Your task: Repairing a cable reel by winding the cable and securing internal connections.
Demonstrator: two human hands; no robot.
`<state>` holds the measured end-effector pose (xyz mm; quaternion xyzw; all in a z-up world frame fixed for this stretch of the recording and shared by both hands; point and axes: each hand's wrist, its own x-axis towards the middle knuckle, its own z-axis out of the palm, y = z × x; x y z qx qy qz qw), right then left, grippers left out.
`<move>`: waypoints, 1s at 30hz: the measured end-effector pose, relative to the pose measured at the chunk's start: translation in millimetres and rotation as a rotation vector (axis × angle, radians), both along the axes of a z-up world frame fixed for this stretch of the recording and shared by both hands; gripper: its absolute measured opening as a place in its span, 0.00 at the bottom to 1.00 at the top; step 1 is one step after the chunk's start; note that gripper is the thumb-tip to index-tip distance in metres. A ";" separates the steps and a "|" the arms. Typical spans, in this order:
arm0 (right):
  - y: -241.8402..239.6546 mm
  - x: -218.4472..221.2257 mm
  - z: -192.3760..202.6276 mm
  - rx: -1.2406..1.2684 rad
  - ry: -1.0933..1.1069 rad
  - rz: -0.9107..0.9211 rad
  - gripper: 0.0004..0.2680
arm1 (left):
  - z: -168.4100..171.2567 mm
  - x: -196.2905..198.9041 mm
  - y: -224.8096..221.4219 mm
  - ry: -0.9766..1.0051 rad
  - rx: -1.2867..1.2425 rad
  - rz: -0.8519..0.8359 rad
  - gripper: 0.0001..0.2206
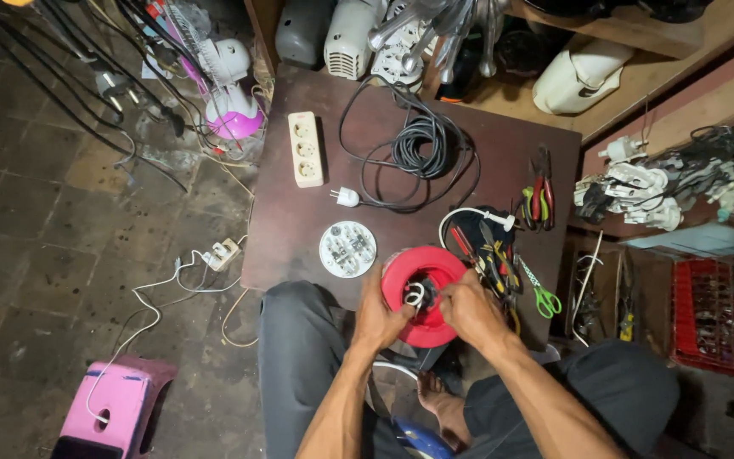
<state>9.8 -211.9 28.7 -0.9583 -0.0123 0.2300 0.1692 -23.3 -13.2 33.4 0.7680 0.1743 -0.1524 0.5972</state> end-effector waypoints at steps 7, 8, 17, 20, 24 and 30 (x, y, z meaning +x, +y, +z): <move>1.3 1.5 4.2 -0.140 0.078 0.088 0.11 | 11.0 -0.8 -4.3 -0.059 0.075 -0.063 0.44; -0.8 1.5 2.9 -0.128 0.059 0.097 0.11 | 12.5 1.3 -4.3 -0.061 0.086 -0.079 0.44; -15.1 5.2 -33.9 -0.115 -0.015 0.111 0.11 | 6.1 3.3 -4.8 -0.061 0.163 -0.140 0.44; -16.3 5.1 -31.5 -0.113 -0.035 0.105 0.11 | 10.3 3.2 -8.1 -0.062 0.174 -0.156 0.44; -19.7 3.6 -18.0 -0.058 -0.066 0.100 0.10 | 9.7 8.0 -9.5 -0.029 0.247 -0.192 0.44; -8.8 -10.5 25.7 -0.025 0.013 0.002 0.10 | 11.4 7.9 -6.3 0.043 0.180 -0.118 0.44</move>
